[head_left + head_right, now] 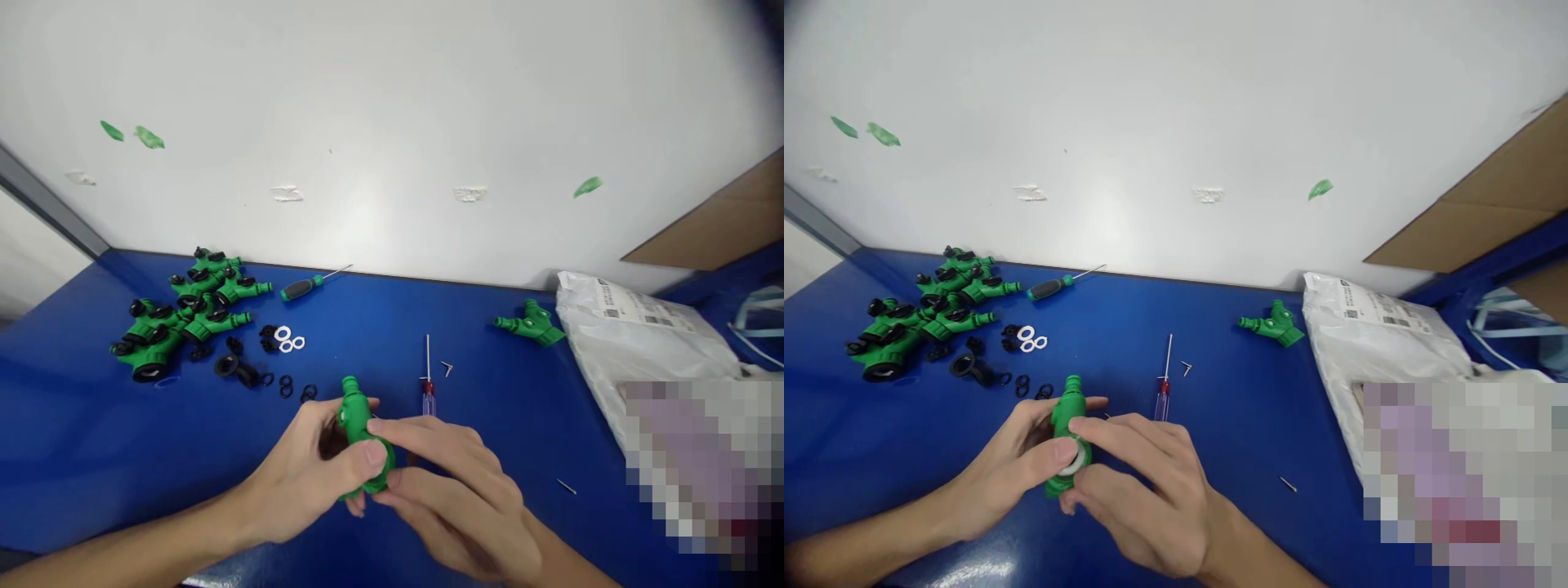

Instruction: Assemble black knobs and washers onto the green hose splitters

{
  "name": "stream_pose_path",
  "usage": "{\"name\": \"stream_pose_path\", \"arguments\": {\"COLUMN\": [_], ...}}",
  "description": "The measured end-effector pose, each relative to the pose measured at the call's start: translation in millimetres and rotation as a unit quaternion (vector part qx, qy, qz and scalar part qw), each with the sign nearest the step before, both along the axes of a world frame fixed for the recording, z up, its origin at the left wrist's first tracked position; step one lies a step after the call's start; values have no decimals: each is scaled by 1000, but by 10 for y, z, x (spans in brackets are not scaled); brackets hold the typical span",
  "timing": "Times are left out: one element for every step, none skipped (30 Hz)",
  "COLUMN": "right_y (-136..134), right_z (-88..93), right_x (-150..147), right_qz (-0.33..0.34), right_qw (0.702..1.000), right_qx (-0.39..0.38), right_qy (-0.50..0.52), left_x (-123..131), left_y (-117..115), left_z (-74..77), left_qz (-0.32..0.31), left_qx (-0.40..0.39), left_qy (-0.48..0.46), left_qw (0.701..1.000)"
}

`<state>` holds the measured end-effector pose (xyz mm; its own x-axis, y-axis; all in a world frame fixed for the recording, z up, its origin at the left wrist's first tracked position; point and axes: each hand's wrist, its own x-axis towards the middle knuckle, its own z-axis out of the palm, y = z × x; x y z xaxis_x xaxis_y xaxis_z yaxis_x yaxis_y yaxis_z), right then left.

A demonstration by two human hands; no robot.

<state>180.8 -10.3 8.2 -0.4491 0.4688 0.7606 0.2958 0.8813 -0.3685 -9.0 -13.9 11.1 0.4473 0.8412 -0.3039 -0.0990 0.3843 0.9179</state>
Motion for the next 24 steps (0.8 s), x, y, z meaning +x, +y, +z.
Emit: {"name": "stream_pose_path", "arguments": {"right_y": [6,12,18,24,28,32,35,38,41,44,47,50,52,53,53,52,50,49,48,47,48,49,50,52], "right_z": [-1,-5,-11,-20,-30,-41,-52,-62,-71,-78,-82,-84,-82,-79,-73,-68,-62,-59,-56,-56,-57,-58,-60,-61], "right_x": [6,9,11,9,6,1,-4,-9,-12,-14,-15,-15,-15,-15,-16,-18,-19,-21,-23,-23,-24,-23,-23,-22], "right_qz": [-6,-12,-16,-16,-13,-9,-4,0,3,5,5,4,3,1,-3,-7,-11,-14,-15,-15,-14,-15,-18,-21], "right_qw": [1000,1000,1000,1000,1000,1000,1000,999,999,999,998,998,998,998,998,997,997,997,996,996,995,995,994,993], "right_qx": [1,2,0,-2,-7,-13,-21,-29,-36,-42,-47,-52,-57,-63,-68,-73,-77,-81,-85,-91,-96,-102,-108,-112], "right_qy": [1,1,4,7,11,15,19,23,26,28,29,27,24,20,16,11,6,2,-1,-2,-1,2,6,10], "left_x": [7,15,22,30,37,44,52,59,65,71,74,76,77,76,74,72,70,67,64,60,56,50,44,36], "left_y": [10,22,33,42,49,54,57,58,59,59,59,60,62,65,69,74,79,84,88,92,95,97,98,96], "left_z": [25,49,68,82,90,94,93,87,80,70,59,49,41,34,29,26,25,23,21,17,12,5,-4,-12], "left_qz": [5,18,35,51,62,62,54,44,34,29,27,27,27,27,30,32,34,36,39,41,42,44,44,41], "left_qx": [-2,-6,-12,-19,-25,-29,-29,-28,-25,-19,-10,2,15,25,33,38,40,42,45,47,45,40,37,34], "left_qy": [2,5,6,3,-6,-16,-27,-35,-38,-36,-28,-19,-7,3,11,15,16,16,15,15,14,8,-3,-18], "left_qw": [1000,1000,999,998,998,998,998,998,998,999,999,999,1000,999,999,999,998,998,998,998,998,998,998,998]}}
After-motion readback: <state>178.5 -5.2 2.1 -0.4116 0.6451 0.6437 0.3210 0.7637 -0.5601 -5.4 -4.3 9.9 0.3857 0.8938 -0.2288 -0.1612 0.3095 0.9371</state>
